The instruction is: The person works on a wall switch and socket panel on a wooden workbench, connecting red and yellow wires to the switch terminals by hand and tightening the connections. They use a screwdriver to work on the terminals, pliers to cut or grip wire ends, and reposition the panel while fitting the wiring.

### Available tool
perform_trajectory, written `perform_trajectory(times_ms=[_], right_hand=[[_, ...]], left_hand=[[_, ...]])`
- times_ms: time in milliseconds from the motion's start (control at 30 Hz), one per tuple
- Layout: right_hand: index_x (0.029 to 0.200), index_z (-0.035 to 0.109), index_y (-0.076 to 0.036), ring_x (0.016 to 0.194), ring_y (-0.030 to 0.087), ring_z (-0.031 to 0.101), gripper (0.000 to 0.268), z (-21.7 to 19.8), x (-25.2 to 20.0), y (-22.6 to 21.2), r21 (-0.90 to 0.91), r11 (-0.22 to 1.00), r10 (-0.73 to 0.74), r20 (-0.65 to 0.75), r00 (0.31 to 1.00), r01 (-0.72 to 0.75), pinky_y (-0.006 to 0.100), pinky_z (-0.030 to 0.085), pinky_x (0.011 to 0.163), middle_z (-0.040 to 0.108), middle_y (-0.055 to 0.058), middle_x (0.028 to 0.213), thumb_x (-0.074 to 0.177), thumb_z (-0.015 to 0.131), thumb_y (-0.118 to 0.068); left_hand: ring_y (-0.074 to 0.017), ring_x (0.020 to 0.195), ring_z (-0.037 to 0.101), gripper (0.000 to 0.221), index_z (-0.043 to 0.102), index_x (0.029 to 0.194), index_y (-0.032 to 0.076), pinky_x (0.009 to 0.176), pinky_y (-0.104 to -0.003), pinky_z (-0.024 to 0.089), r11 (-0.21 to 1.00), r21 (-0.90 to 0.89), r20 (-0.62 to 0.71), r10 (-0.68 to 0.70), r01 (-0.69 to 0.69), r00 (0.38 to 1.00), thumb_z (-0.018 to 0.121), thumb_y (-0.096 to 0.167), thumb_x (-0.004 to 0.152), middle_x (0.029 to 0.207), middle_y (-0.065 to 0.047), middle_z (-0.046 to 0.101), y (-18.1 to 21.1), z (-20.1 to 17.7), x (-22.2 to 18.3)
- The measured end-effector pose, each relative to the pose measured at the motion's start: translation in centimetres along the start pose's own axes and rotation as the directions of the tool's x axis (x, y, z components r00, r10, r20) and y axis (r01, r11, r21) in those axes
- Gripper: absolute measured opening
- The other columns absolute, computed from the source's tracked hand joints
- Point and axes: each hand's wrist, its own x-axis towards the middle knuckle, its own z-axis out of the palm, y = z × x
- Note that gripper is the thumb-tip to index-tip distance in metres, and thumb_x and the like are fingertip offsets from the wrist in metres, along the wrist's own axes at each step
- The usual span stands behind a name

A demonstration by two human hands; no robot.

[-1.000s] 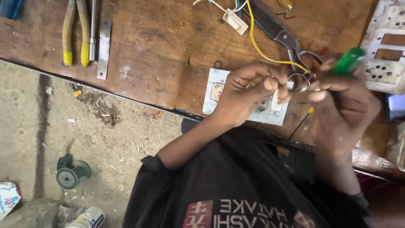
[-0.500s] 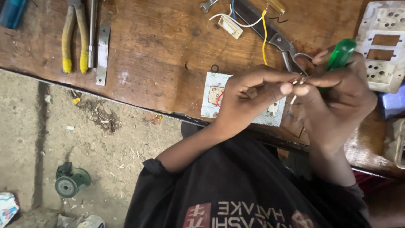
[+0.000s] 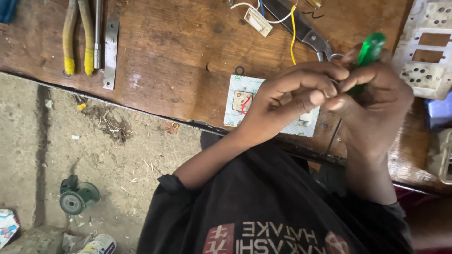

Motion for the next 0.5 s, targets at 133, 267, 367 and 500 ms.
perform_trajectory(times_ms=[133,267,367,500], right_hand=[[0.103,0.067,-0.001,0.091,0.011,0.063,0.006,-3.3,0.5,-0.4,-0.523,0.851,-0.06,0.002,0.998,0.052,0.028,0.046,0.076,0.069,0.01,0.104,0.098,0.069,-0.002],[0.124,0.069,0.0,0.101,0.017,0.071,0.016,-6.4,2.8,0.9,-0.897,0.44,0.185,0.039,0.982,-0.048,0.035,0.055,0.084,0.066,0.016,0.118,0.111,0.061,-0.004],[0.109,0.072,0.001,0.12,0.035,0.063,0.025,-6.5,6.2,4.5,-0.88,0.218,-0.073,0.417,0.906,0.423,0.045,0.055,0.098,0.063,0.021,0.124,0.089,0.067,0.015],[0.11,0.071,0.0,0.118,0.037,0.063,0.024,-6.2,6.6,5.6,-0.84,0.367,0.043,0.446,0.894,0.401,0.046,0.054,0.098,0.06,0.022,0.129,0.092,0.065,0.014]], left_hand=[[-0.0098,0.087,0.069,0.025,0.064,0.128,0.002,0.082,-0.026,0.059,0.978,-0.053,-0.091,-0.205,0.2,0.975,0.06,0.02,0.112,0.105,-0.008,0.075,-0.8,-0.7,-0.4],[-0.0073,0.075,0.068,0.031,0.065,0.135,0.001,0.066,-0.022,0.057,0.991,0.093,-0.136,-0.08,0.093,0.987,0.062,0.02,0.11,0.105,-0.011,0.077,-3.2,-1.9,0.0],[-0.0072,0.086,0.065,0.029,0.064,0.138,0.0,0.085,-0.024,0.058,0.982,0.064,-0.177,-0.165,0.178,0.97,0.063,0.017,0.115,0.11,-0.011,0.077,-1.0,-1.7,0.0],[-0.0089,0.097,0.066,0.034,0.06,0.143,0.0,0.094,-0.026,0.056,0.964,-0.138,-0.233,-0.254,0.227,0.939,0.063,0.016,0.113,0.116,-0.01,0.074,-1.2,-2.7,-0.6]])
